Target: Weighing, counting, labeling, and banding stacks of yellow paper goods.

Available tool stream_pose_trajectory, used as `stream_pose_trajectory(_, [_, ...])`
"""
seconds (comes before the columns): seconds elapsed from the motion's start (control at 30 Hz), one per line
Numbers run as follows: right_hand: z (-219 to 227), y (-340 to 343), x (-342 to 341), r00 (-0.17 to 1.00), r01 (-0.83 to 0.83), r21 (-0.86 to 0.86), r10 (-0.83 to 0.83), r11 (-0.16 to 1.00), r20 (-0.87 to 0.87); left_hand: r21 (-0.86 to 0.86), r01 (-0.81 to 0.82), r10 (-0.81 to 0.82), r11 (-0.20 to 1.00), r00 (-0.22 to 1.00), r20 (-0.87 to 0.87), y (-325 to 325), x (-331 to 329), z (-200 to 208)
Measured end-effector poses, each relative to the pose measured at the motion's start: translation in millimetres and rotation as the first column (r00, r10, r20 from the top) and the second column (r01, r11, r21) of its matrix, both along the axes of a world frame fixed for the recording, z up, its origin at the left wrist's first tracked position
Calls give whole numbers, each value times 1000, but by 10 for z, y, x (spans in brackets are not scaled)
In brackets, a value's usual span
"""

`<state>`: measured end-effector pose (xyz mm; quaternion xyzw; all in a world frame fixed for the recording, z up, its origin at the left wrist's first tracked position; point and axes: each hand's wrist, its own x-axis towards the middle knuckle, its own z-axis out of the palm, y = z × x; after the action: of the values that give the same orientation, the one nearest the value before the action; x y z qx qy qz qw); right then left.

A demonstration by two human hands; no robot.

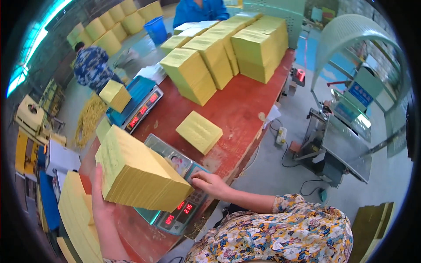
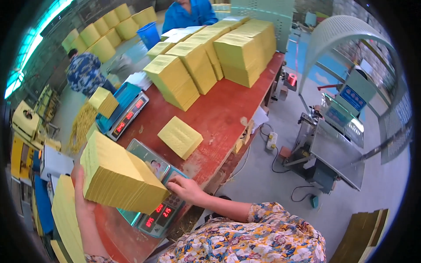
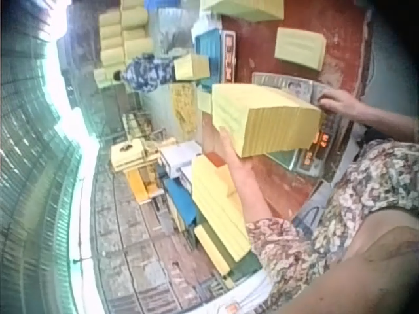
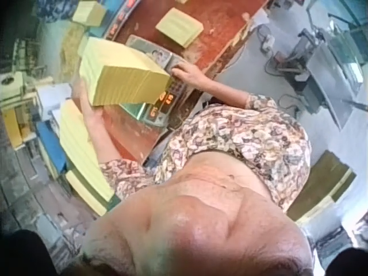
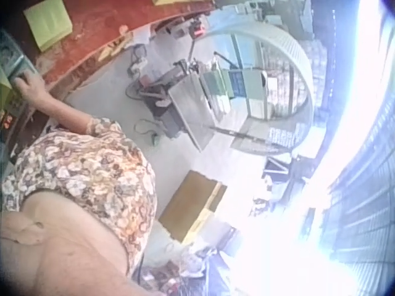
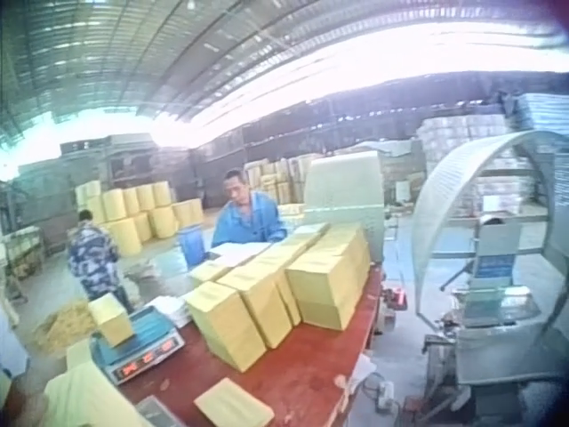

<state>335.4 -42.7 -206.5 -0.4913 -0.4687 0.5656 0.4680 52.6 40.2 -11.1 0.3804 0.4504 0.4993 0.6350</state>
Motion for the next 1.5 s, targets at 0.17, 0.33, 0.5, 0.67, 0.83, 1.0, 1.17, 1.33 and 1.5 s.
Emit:
stream_pose_trajectory(0.17, [22, 188, -110, 825, -301, -342, 63, 890, -562, -63, 134, -140, 989, 984, -113, 103, 125, -67])
stream_pose_trajectory(0.33, [71, 134, -57, 804, -270, -338, 18, 902, -595, -82, 154, -163, 985, 979, -118, -120, 356, -9])
stream_pose_trajectory(0.5, [111, 9, 758, 855, 78, -208, -173, 975, -489, 16, 107, -106, 994, 993, -53, -230, 1120, -92])
stream_pose_trajectory(0.67, [270, 384, 2008, 875, 187, -201, -256, 962, -410, 154, 225, -210, 962, 972, -106, 175, 2110, -355])
stream_pose_trajectory(0.83, [-54, 1086, 3245, 890, 213, -274, -302, 938, -341, -66, 220, -213, 973, 972, 101, 859, 3426, -699])
stream_pose_trajectory(1.0, [-289, 1713, 4126, 932, 164, -307, -249, 937, -263, -138, 241, -218, 961, 962, 162, 1646, 4332, -1120])
stream_pose_trajectory(1.17, [-390, 1934, 4489, 921, 61, -352, -189, 934, -341, -222, 280, -249, 934, 956, 158, 2032, 4869, -1034])
stream_pose_trajectory(1.33, [-298, 1574, 4532, 871, 469, -102, -479, 877, -107, -294, 283, -304, 913, 952, -25, 1933, 5290, -917])
stream_pose_trajectory(1.5, [-321, 1235, 4482, 892, 401, 56, -404, 914, 203, -255, 299, -325, 919, 943, -64, 1930, 5522, -885])
